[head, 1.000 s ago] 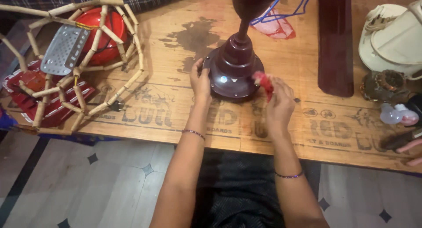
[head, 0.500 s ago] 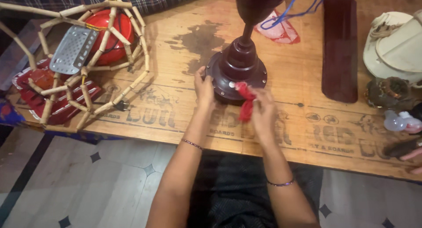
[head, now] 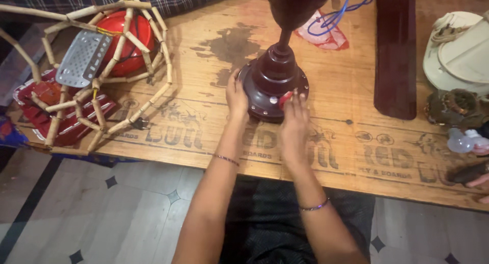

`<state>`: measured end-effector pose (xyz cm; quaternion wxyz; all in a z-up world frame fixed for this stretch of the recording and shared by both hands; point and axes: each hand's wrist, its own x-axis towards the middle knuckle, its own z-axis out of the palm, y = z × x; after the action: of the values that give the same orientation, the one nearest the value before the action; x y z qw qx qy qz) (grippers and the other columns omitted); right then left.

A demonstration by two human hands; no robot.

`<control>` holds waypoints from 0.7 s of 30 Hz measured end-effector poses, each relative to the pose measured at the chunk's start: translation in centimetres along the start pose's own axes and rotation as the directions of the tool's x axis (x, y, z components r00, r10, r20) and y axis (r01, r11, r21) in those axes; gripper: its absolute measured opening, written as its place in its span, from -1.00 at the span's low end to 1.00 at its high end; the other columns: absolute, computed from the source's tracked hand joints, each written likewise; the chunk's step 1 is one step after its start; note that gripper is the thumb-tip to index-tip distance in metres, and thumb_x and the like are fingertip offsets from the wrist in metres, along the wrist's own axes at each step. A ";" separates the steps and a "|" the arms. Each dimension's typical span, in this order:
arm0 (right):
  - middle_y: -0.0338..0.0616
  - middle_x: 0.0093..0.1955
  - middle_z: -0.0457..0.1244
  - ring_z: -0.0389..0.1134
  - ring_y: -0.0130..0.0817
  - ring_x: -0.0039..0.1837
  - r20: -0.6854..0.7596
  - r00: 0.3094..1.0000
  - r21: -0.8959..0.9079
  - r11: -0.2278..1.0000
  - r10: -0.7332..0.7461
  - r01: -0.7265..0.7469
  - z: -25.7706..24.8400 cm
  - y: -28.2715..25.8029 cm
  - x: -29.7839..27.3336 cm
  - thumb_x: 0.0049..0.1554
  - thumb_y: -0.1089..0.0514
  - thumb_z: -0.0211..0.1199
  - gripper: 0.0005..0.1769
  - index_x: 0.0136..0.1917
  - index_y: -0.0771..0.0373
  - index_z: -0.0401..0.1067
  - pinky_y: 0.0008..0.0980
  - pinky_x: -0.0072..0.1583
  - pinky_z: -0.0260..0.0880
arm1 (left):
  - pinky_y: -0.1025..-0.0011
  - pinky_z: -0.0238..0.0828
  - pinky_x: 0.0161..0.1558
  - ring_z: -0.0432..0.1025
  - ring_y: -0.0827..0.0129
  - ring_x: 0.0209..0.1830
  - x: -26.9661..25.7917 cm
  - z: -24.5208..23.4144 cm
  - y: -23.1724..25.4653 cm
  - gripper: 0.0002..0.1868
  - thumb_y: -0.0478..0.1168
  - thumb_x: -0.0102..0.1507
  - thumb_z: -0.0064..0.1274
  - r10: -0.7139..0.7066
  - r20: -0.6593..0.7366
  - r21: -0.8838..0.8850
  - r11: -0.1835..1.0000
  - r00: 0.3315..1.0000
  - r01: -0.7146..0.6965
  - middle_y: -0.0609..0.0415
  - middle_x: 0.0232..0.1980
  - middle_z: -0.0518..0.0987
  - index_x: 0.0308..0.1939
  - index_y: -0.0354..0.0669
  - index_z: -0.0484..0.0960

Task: The person cleans a ceiling fan motor and wire components using a red cloth by hand, wiping the surfaces and handling blue wires.

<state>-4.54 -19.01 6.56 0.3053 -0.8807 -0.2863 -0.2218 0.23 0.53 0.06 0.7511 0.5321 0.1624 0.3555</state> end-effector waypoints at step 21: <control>-0.13 0.21 0.37 0.29 -0.08 0.31 -0.013 1.000 0.059 0.998 0.004 -0.003 -4.8 3.2 1.1 -0.01 0.46 0.20 -0.54 0.13 0.22 0.62 -0.14 0.40 0.29 | 0.26 0.45 0.07 0.48 0.16 0.01 -3.4 -0.9 4.3 -0.75 -0.35 0.32 -0.09 -0.102 -0.293 0.325 0.925 0.951 0.200 -0.15 0.06 0.52 0.06 -0.34 0.53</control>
<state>-2.75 -23.93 9.30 0.3334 -0.8703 -0.2892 -0.2184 -4.22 -0.42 3.14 0.6403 0.5894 0.3650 0.3307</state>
